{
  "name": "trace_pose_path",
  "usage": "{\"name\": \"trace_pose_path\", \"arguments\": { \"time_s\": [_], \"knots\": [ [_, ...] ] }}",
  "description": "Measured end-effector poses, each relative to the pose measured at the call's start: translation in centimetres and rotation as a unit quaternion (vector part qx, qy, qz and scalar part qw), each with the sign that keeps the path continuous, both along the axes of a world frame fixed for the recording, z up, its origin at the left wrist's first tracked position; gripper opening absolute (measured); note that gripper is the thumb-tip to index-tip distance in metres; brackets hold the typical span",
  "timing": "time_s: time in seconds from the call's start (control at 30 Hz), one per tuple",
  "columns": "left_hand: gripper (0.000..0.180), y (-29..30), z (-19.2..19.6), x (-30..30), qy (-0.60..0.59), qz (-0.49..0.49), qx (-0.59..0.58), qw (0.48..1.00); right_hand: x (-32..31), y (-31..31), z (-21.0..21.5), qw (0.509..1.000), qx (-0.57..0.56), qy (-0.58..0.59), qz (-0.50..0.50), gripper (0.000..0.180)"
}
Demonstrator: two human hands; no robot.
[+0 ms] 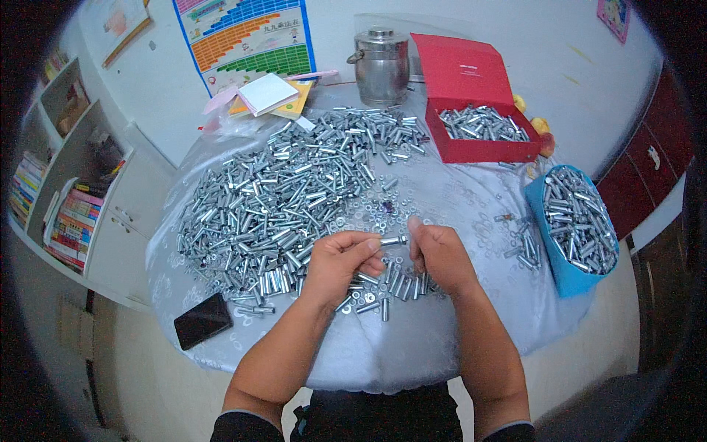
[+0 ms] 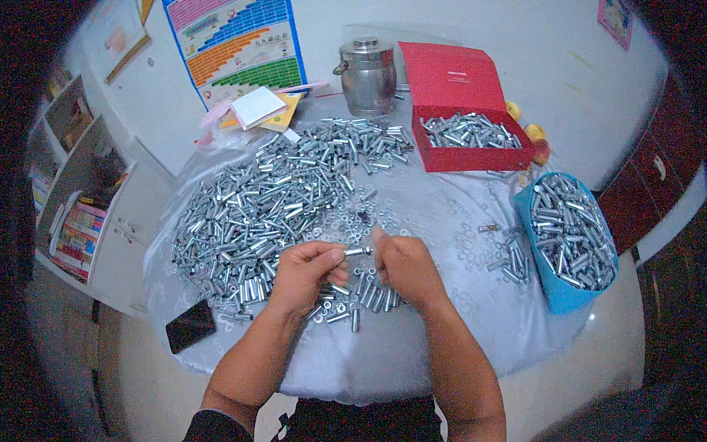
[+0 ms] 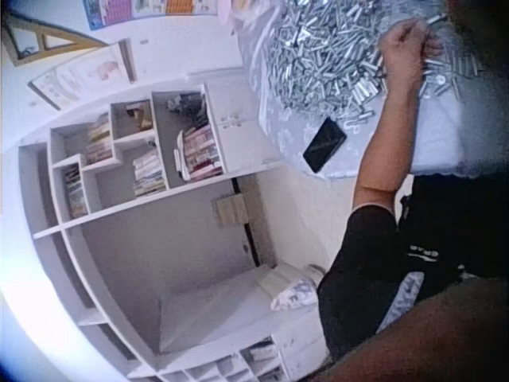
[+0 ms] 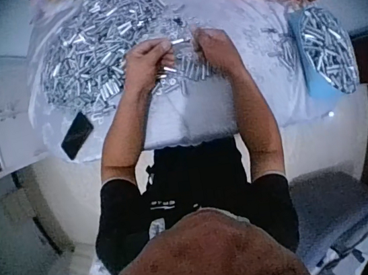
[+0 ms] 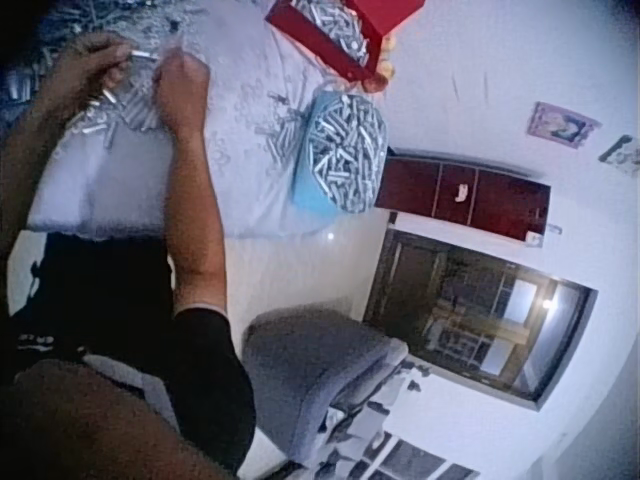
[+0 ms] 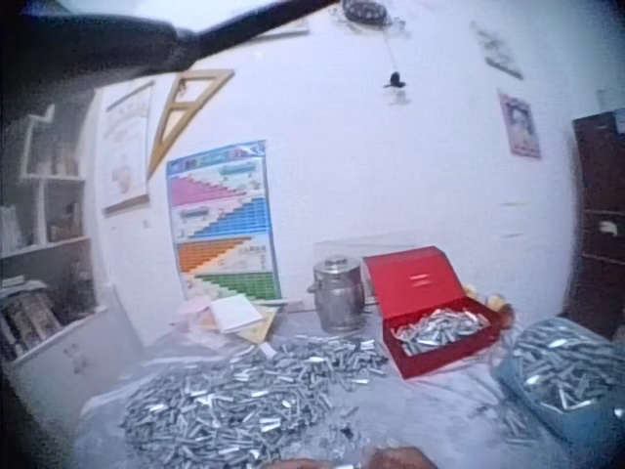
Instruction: The person repeatedly picks up small metal cylindrical fasteners and washers from a large pile on a table. They thread the washers onto the fasteners by hand and place the assembled units into a blue container. The process is repetitive and involves handling small hardware components one at a time.
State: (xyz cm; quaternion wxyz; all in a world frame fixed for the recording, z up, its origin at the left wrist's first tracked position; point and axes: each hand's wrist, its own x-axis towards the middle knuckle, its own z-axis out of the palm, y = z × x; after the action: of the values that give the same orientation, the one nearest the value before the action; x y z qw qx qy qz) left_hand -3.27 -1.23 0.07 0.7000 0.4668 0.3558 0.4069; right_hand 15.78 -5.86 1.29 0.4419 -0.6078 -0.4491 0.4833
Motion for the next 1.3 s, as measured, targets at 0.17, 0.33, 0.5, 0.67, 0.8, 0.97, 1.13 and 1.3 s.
{"name": "trace_pose_path", "arguments": {
  "time_s": [0.17, 0.33, 0.5, 0.67, 0.8, 0.97, 1.13, 1.3],
  "knots": [
    [0.017, -1.1, 0.6, 1.0, 0.01, -0.056, 0.008, 0.998, 0.5, -2.3, -0.7, 0.995, 0.072, 0.056, -0.037, 0.03],
    [0.019, -2.8, 0.8, 3.5, 0.017, -0.133, 0.013, 0.991, 1.3, -5.8, -1.0, 0.99, 0.066, 0.075, -0.102, 0.035],
    [0.019, -4.5, 1.0, 6.6, 0.038, -0.181, 0.019, 0.983, 3.0, -9.4, -0.4, 0.983, -0.02, 0.093, -0.156, 0.039],
    [0.016, -5.2, 1.2, 9.4, 0.039, -0.215, 0.037, 0.975, 5.0, -11.8, -2.0, 0.968, 0.048, 0.167, -0.182, 0.039],
    [0.018, -5.7, 1.3, 11.2, 0.035, -0.244, 0.039, 0.968, 5.9, -13.1, -1.6, 0.942, 0.039, 0.242, -0.228, 0.037],
    [0.02, -6.1, 1.5, 12.9, 0.041, -0.273, 0.045, 0.96, 6.9, -13.9, -1.5, 0.921, 0.029, 0.296, -0.252, 0.04],
    [0.02, -5.9, 1.2, 14.2, 0.05, -0.29, 0.073, 0.953, 7.0, -13.8, -2.3, 0.901, 0.073, 0.335, -0.266, 0.036],
    [0.019, -6.1, 0.9, 15.2, 0.049, -0.293, 0.1, 0.949, 6.9, -13.7, -2.1, 0.866, 0.07, 0.4, -0.292, 0.04]
  ]
}}
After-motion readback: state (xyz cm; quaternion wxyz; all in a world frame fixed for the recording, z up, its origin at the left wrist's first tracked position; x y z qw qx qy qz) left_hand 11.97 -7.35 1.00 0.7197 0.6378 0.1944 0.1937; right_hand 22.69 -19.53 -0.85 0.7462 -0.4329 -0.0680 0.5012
